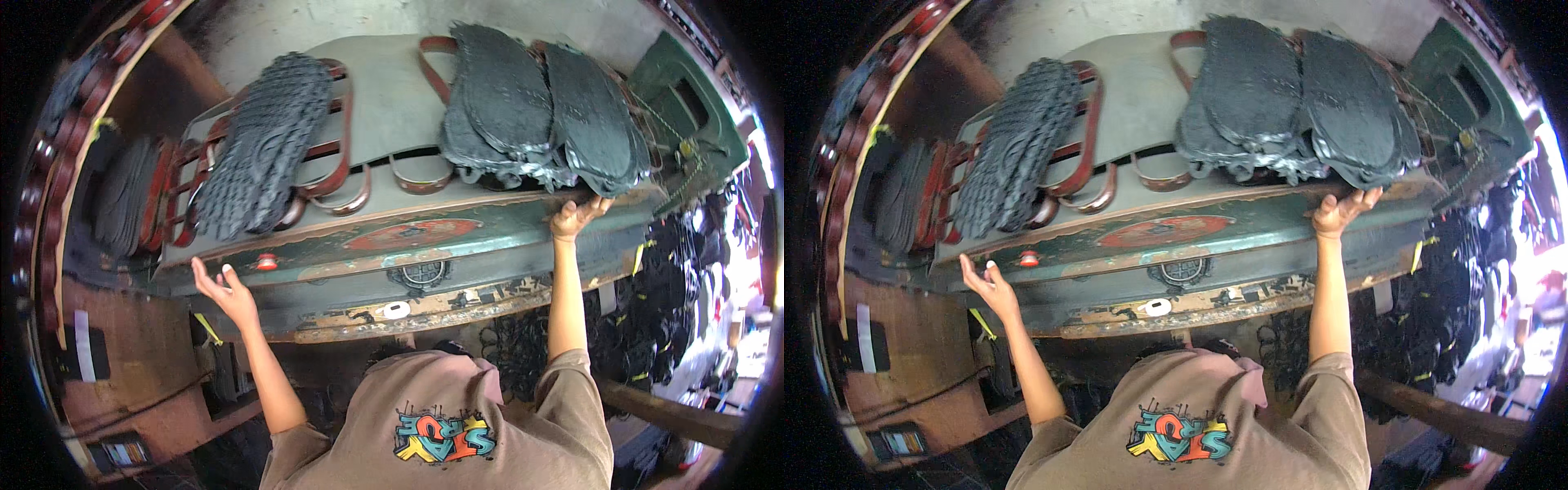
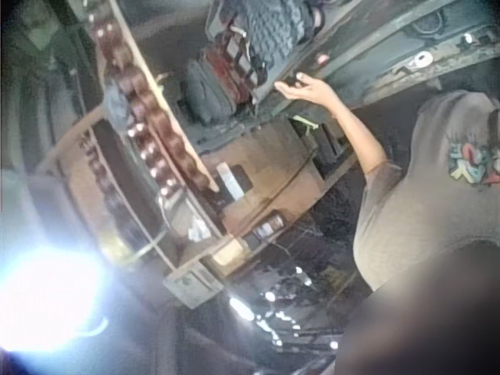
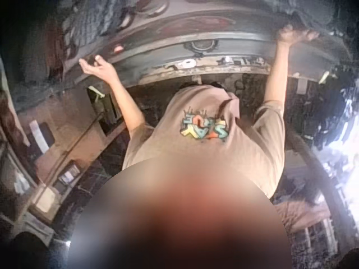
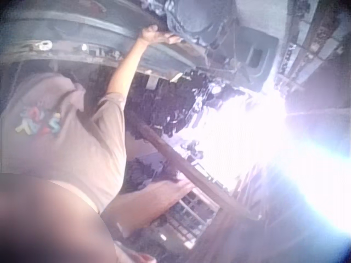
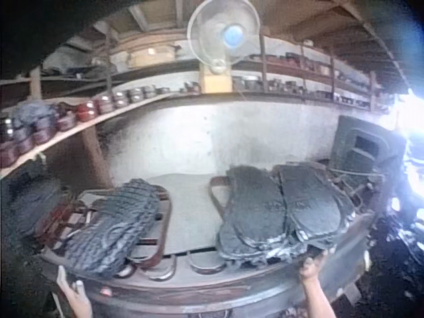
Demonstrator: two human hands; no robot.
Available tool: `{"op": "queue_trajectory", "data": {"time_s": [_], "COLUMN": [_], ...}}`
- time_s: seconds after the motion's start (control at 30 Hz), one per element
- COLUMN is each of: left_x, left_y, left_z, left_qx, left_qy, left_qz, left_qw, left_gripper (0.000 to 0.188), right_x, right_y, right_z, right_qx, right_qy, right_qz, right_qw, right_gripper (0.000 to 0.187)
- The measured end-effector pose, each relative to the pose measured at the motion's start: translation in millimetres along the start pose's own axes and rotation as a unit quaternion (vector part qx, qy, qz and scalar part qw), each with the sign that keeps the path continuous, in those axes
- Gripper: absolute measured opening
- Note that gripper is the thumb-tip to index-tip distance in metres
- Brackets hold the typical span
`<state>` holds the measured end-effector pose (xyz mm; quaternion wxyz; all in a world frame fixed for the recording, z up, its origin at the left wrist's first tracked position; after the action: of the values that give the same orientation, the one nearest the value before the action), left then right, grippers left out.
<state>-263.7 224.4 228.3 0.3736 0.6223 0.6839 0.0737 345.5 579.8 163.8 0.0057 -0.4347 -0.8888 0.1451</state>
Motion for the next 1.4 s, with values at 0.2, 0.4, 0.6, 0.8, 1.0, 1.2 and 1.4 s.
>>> {"op": "queue_trajectory", "data": {"time_s": [0.2,0.4,0.6,0.8,1.0,1.2,1.4], "left_x": [-26.8,-15.7,-9.9,-5.9,-9.4,-9.3,-10.6], "left_y": [-20.8,3.6,6.1,20.2,14.7,-0.7,-6.7], "left_z": [72.5,205.8,226.8,233.6,247.3,267.1,275.6], "left_qx": [-0.035,0.045,0.109,0.110,0.112,0.093,0.084], "left_qy": [-0.180,-0.355,-0.376,-0.392,-0.409,-0.417,-0.447], "left_qz": [0.176,0.082,0.014,-0.024,-0.036,-0.099,-0.121], "left_qw": [0.967,0.930,0.920,0.913,0.905,0.899,0.882], "left_gripper": [0.015,0.013,0.013,0.015,0.021,0.027,0.032], "right_x": [-45.8,-117.9,-158.7,-159.3,-169.7,-174.5,-182.0], "right_y": [-50.3,-162.2,-234.9,-223.2,-221.2,-224.5,-228.3], "right_z": [-19.3,87.3,187.4,191.7,199.0,209.8,214.3], "right_qx": [0.069,0.257,0.123,0.140,0.121,0.109,0.107], "right_qy": [-0.078,-0.377,-0.533,-0.545,-0.540,-0.570,-0.588], "right_qz": [0.021,-0.134,-0.092,-0.064,-0.059,-0.004,0.013], "right_qw": [0.994,0.880,0.832,0.824,0.831,0.814,0.802], "right_gripper": [0.069,0.030,0.063,0.061,0.056,0.061,0.052]}}
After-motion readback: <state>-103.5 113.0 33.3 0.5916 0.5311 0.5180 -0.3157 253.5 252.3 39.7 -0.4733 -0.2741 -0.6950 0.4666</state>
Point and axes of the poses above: each hand's wrist, its own z-axis away from the middle knuckle, its own x-axis out of the palm, y = z × x, the point moved 4 cm from there along -z, towards the middle knuckle, and after that the axes turned 5 degrees about x, right-handed, at the moved point
